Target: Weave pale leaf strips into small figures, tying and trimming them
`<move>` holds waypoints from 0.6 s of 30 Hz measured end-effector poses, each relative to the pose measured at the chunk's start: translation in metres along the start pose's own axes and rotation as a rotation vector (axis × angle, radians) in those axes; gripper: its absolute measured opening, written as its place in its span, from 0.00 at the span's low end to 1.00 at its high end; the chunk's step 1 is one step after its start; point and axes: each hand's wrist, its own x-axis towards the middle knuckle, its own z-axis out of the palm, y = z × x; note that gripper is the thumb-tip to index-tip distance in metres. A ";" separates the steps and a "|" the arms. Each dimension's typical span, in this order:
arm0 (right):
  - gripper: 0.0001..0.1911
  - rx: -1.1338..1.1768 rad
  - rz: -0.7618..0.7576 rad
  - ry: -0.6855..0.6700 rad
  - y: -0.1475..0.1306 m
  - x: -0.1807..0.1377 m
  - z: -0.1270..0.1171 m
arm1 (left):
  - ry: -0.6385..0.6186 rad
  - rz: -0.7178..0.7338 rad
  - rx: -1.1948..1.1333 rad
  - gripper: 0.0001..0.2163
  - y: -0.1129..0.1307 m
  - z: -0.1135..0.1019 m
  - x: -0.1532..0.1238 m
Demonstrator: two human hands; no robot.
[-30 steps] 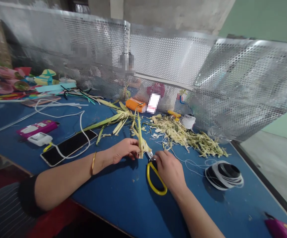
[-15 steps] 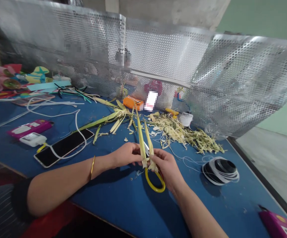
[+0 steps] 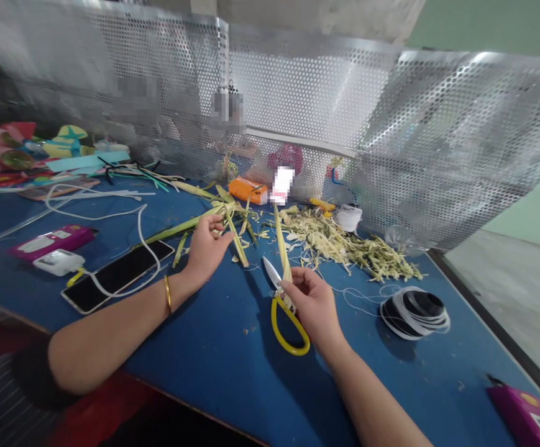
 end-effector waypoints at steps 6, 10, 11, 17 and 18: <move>0.10 -0.310 -0.163 -0.087 0.007 -0.006 0.007 | -0.687 -0.245 -0.405 0.15 0.016 0.013 -0.046; 0.06 -0.565 -0.270 -0.094 0.007 -0.011 0.009 | -0.649 -0.225 -0.448 0.08 0.018 0.017 -0.058; 0.06 -0.575 -0.274 -0.093 0.007 -0.012 0.009 | -0.638 -0.202 -0.444 0.07 0.017 0.016 -0.057; 0.14 -0.299 -0.108 -0.134 0.005 -0.012 0.009 | -0.676 -0.149 -0.436 0.07 0.019 0.011 -0.051; 0.15 -0.223 -0.044 -0.145 0.005 -0.012 0.008 | -0.699 -0.152 -0.453 0.06 0.019 0.011 -0.051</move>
